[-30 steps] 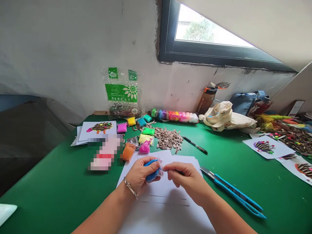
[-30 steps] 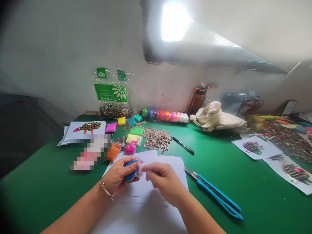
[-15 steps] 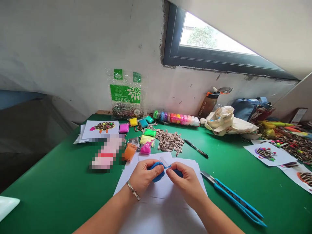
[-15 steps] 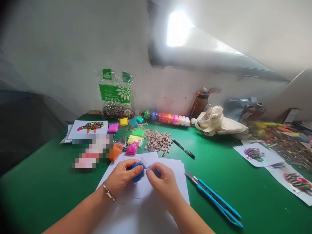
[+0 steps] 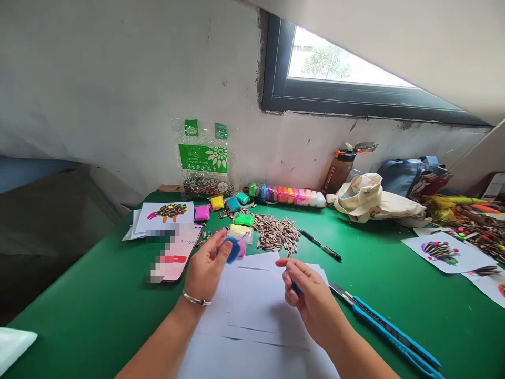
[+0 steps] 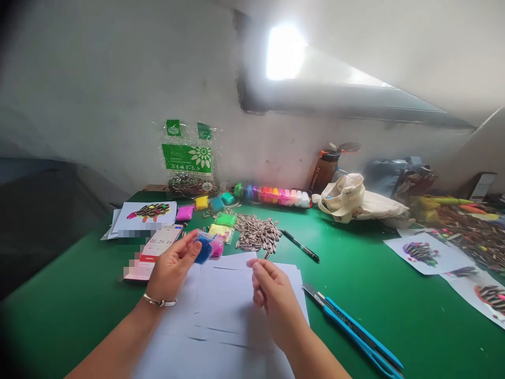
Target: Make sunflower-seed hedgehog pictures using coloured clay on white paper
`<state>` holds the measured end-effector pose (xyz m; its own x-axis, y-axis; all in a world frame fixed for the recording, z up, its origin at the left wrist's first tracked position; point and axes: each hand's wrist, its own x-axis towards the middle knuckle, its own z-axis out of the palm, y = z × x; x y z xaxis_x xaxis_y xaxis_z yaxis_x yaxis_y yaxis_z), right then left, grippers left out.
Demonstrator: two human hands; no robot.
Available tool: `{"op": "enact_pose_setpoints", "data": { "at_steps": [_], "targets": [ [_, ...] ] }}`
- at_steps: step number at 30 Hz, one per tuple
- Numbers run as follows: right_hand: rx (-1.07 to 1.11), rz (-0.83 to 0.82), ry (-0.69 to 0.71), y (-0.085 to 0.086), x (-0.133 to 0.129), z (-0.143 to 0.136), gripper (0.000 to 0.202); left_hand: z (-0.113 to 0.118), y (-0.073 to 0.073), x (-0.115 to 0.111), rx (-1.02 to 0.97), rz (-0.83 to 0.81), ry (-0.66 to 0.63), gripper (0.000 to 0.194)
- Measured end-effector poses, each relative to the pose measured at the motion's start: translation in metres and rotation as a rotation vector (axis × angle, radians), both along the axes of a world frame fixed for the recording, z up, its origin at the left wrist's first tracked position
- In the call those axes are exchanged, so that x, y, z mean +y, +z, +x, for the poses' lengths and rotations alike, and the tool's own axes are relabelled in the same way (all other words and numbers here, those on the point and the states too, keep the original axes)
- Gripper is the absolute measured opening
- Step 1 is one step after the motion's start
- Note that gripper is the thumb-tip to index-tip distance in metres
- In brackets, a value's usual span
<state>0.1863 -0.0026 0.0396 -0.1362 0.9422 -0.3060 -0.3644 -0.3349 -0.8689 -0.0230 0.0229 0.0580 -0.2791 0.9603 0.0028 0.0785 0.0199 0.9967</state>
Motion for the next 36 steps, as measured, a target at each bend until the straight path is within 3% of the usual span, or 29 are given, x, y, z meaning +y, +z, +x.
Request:
{"op": "enact_pose_setpoints", "data": {
  "at_steps": [2,4,6,10,13,17,19,24,28,32,36],
  "targets": [
    [0.155,-0.088,-0.01,0.001,0.001,0.002,0.034,-0.007,0.008,0.0,0.09,0.062,0.058,0.058],
    [0.237,-0.13,-0.012,0.002,0.003,0.002,0.035,-0.005,0.014,-0.006,0.256,0.208,0.133,0.053],
    [0.259,-0.12,0.005,0.003,0.004,0.002,0.031,0.004,0.018,-0.017,0.263,0.284,0.135,0.044],
    [0.187,-0.007,0.044,-0.001,0.003,0.0,0.027,0.028,0.012,-0.035,0.01,0.135,-0.17,0.035],
    [-0.091,0.205,0.021,-0.006,-0.001,-0.002,0.027,0.04,0.005,-0.038,-0.315,-0.1,-0.327,0.044],
    [-0.555,0.617,-0.025,-0.003,-0.009,-0.014,0.031,0.047,0.007,-0.037,-0.684,-0.358,-0.327,0.048],
    [-0.697,0.779,0.005,0.004,-0.015,-0.027,0.038,0.049,0.011,-0.038,-0.812,-0.399,-0.33,0.046],
    [-0.937,0.993,0.175,0.022,-0.025,-0.062,0.049,0.048,0.019,-0.042,-0.987,-0.421,-0.334,0.053],
    [-1.267,0.999,0.204,0.022,-0.023,-0.067,0.056,0.043,0.016,-0.04,-0.992,-0.396,-0.308,0.041],
    [-1.373,0.982,0.195,0.014,-0.013,-0.054,0.062,0.041,0.007,-0.033,-0.89,-0.333,-0.273,0.02],
    [-1.441,0.899,0.151,0.011,0.017,-0.018,0.042,0.034,-0.001,-0.023,-0.75,-0.345,-0.161,0.009]
  ]
}}
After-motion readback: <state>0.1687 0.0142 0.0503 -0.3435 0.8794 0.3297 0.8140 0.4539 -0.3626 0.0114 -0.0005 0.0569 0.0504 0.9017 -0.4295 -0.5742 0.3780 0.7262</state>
